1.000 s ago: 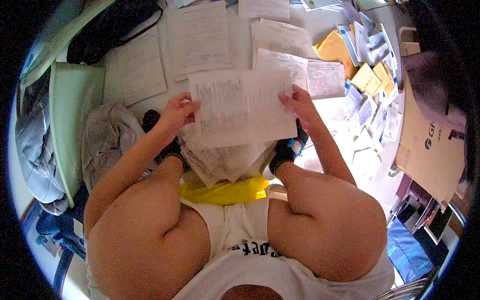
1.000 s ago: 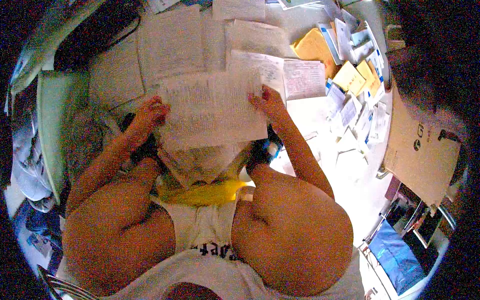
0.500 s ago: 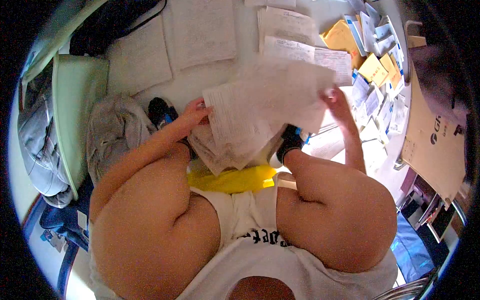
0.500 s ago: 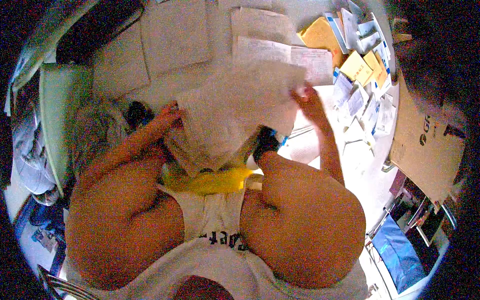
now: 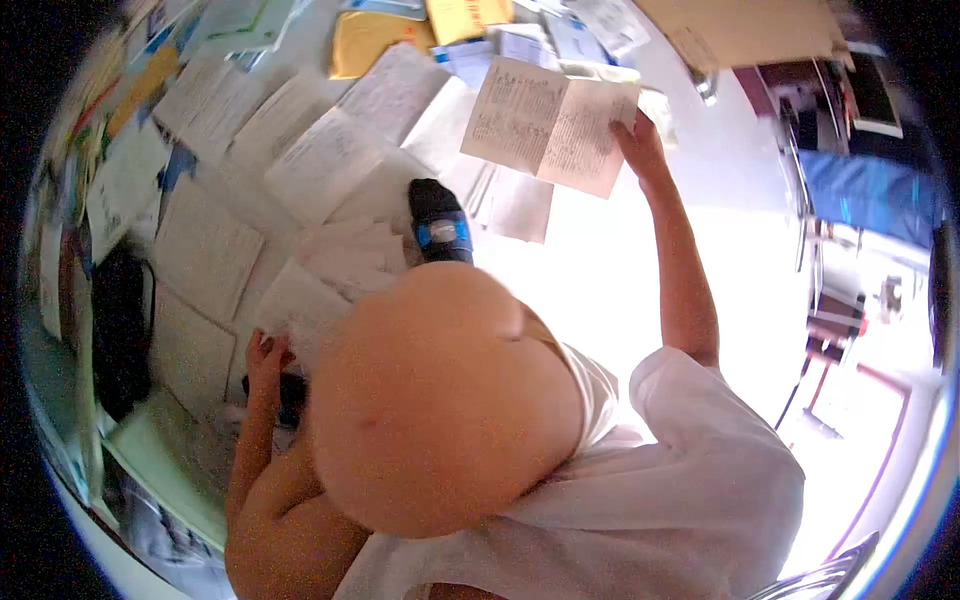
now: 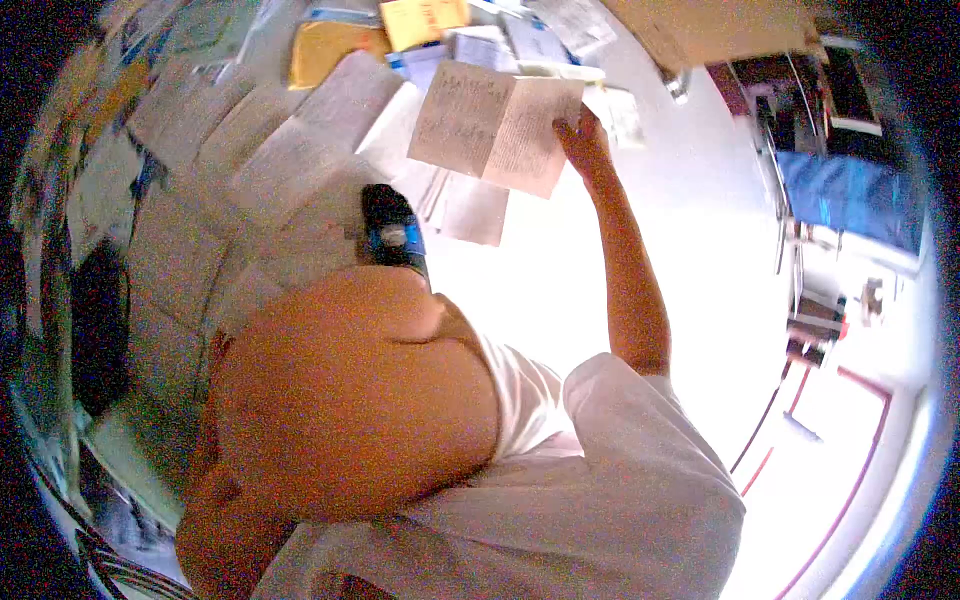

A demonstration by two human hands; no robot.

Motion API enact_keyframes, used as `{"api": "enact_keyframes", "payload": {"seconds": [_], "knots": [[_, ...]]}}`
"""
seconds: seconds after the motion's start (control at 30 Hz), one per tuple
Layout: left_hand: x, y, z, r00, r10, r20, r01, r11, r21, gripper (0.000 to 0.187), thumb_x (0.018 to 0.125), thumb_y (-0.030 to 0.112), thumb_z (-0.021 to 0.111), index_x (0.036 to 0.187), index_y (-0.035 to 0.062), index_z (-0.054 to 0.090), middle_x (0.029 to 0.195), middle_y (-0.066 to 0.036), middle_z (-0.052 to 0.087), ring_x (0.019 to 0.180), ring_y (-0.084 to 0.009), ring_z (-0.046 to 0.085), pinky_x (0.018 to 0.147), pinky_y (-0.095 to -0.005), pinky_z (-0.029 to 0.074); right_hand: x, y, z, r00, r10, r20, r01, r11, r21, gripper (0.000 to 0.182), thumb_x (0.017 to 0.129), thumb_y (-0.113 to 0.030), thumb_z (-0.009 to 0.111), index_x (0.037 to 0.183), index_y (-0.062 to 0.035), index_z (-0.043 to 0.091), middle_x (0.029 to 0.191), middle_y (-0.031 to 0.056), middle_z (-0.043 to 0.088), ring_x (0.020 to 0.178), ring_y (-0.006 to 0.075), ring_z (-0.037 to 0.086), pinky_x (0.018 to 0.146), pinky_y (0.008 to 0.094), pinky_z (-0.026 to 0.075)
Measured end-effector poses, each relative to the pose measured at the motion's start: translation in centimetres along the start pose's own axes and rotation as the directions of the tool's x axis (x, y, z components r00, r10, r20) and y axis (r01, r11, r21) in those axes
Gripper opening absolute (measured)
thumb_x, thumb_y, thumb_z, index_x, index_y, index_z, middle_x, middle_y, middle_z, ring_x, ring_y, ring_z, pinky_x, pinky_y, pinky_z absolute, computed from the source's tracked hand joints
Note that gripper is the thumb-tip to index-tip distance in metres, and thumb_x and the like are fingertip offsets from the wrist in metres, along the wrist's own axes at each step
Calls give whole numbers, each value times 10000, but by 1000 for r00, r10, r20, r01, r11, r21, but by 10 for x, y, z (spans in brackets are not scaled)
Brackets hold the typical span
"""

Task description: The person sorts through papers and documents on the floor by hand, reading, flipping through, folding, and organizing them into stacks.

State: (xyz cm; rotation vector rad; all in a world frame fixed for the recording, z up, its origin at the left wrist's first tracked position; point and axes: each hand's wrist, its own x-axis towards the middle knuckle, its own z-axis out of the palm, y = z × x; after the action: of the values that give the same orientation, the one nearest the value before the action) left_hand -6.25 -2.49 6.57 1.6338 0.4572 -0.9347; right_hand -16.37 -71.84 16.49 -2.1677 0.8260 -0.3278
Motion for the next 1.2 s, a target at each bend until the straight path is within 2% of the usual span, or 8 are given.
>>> {"api": "enact_keyframes", "payload": {"seconds": [0.17, 0.3, 0.4, 0.57, 0.73, 0.83, 1.07, 1.2], "knots": [[-4, 44, -9, 984, 169, 56, -177, 883, 434, 425, 932, 118, 612, 1315, -16, 485, 1169, -132, 617, 969, -207, 592, 794, -329, 499, -31, 38, -55, 960, -50, -274, -40, 949, -312, 354, 822, -209, 624, 1127, -34, 588, 1007, 217, 680, 927, 384, 666, 789, 440, 531], [-29, 91, 25, 983, 173, 67, -185, 884, 429, 426, 933, 119, 604, 1318, -14, 481, 1173, -135, 616, 976, -214, 593, 800, -332, 498, -77, -21, -55, 939, -9, -345, -124, 924, -362, 281, 838, -186, 619, 1075, -43, 574, 956, 198, 681, 849, 403, 664, 713, 451, 540], [-52, 111, 51, 985, 158, 69, -172, 900, 400, 426, 934, 120, 597, 1321, -13, 477, 1178, -137, 615, 984, -221, 593, 805, -335, 498, -90, -8, -48, 870, -462, -172, 306, 779, -547, 186, 868, -131, 618, 1047, -92, 587, 867, 136, 674, 733, 348, 666, 626, 429, 540], [-75, 119, 76, 992, 113, 48, -123, 907, 403, 453, 934, 137, 598, 1338, -11, 457, 1187, -146, 610, 995, -221, 590, 826, -346, 491, -91, 40, -23, 733, -651, 198, 654, 594, -469, 352, 770, 37, 673, 1086, -112, 631, 1126, 39, 677, 980, 260, 672, 783, 364, 581], [-84, 121, 80, 997, 78, 8, -75, 913, 400, 480, 934, 155, 599, 1355, -10, 437, 1196, -154, 605, 1006, -222, 587, 847, -356, 485, -121, 110, 10, 624, -618, 478, 781, 521, -346, 396, 819, -121, 641, 1213, -112, 596, 1333, 52, 567, 1246, 231, 521, 1113, 430, 376], [-85, 113, 73, 997, 68, -27, -53, 922, 384, 527, 928, 178, 612, 1374, -16, 411, 1195, -154, 600, 992, -217, 585, 847, -359, 484, -135, 161, 34, 784, -527, 327, 620, 638, -458, 229, 859, -116, 606, 1082, -101, 658, 1268, 10, 618, 1248, 192, 525, 1096, 431, 397], [-65, 78, 31, 968, 80, -236, 13, 929, 370, 723, 906, 204, 658, 1458, -38, 259, 1210, -160, 565, 972, -209, 568, 834, -357, 483, -149, 208, 29, 834, -416, 362, 550, 678, -488, 200, 907, -117, 554, 1076, -94, 658, 1274, -13, 618, 1278, 183, 500, 1121, 430, 358], [-73, 100, 33, 987, 58, -148, -36, 989, 145, 781, 890, 193, 685, 1478, -30, 221, 1212, -176, 553, 1008, -218, 569, 865, -363, 493, -155, 188, 9, 842, -284, 459, 525, 629, -574, 485, 698, 109, 571, 1144, -76, 614, 1439, 95, 473, 1373, 241, 391, 1140, 495, 275]]}}
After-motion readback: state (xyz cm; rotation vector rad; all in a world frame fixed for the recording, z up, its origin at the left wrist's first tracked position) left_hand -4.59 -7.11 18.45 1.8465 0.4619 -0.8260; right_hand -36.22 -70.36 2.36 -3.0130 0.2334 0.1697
